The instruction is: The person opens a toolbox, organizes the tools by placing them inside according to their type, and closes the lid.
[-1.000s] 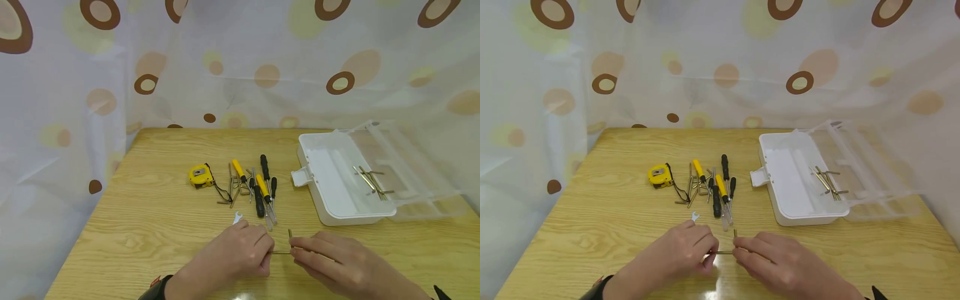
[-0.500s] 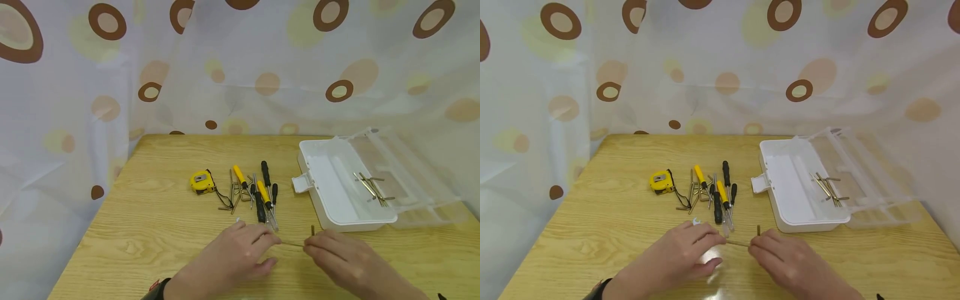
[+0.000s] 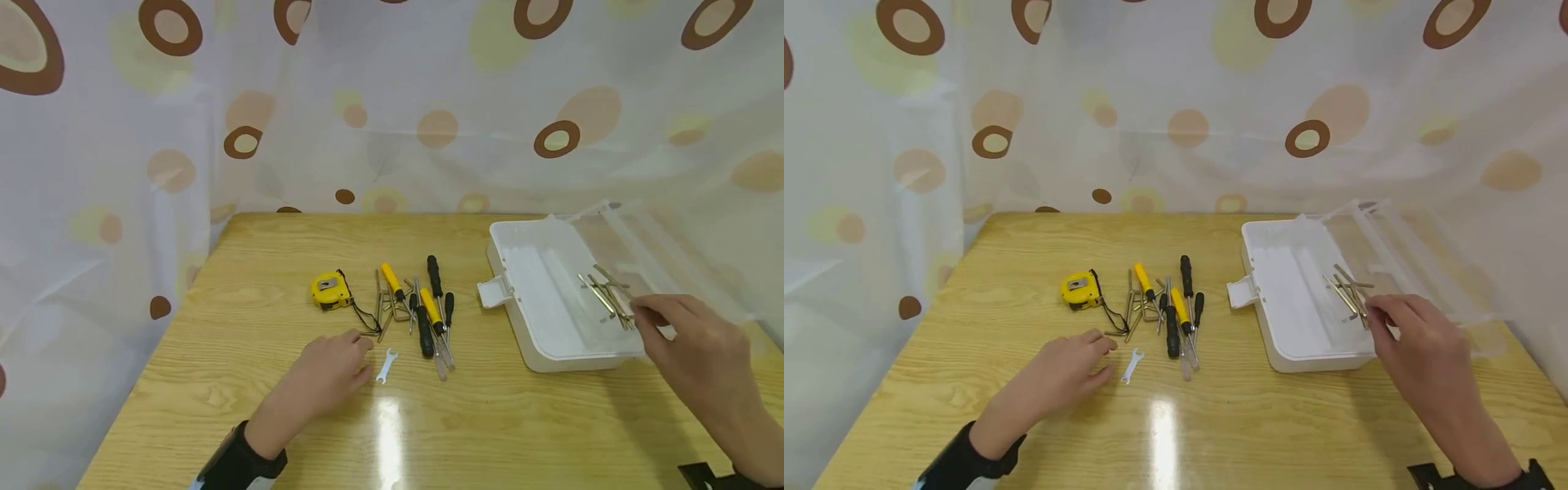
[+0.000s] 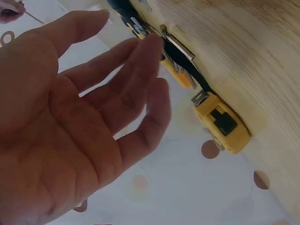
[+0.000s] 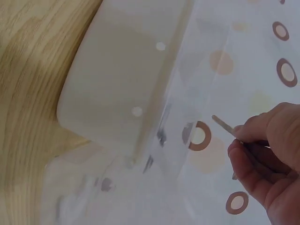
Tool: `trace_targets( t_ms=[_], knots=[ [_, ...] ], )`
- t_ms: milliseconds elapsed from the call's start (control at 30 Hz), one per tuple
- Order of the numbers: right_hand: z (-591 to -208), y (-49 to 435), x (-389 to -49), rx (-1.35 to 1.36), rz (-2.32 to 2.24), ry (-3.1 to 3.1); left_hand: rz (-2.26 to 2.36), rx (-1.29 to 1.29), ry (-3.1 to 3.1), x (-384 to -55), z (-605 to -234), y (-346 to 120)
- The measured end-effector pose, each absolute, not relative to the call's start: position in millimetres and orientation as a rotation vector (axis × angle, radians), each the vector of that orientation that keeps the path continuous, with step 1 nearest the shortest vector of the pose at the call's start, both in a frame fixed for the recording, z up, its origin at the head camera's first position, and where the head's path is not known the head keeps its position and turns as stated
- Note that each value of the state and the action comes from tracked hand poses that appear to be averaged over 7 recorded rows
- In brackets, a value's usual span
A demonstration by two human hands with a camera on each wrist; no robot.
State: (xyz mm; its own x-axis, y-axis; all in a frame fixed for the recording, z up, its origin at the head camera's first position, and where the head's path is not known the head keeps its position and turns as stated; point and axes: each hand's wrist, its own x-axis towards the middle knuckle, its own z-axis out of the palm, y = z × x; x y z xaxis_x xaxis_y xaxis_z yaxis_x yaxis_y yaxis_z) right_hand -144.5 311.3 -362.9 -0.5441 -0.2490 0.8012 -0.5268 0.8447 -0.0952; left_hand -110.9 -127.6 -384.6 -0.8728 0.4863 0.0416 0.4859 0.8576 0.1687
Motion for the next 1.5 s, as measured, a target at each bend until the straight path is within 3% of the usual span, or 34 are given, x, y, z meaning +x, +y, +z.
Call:
trace_targets(
  t_ms=[367, 933, 1500],
  knots=[
    [-377, 328, -150, 0.424, 0.430, -2.304, 0.165, 0.562, 2.894, -117, -394, -128],
    [-384, 328, -150, 0.458, 0.319, -2.384, 0.069, 0.659, 2.981, -108, -395, -126],
    [-377, 322, -152, 0.513, 0.282, -2.389, 0.012, 0.955, 2.987, -108, -400, -128]
  ],
)
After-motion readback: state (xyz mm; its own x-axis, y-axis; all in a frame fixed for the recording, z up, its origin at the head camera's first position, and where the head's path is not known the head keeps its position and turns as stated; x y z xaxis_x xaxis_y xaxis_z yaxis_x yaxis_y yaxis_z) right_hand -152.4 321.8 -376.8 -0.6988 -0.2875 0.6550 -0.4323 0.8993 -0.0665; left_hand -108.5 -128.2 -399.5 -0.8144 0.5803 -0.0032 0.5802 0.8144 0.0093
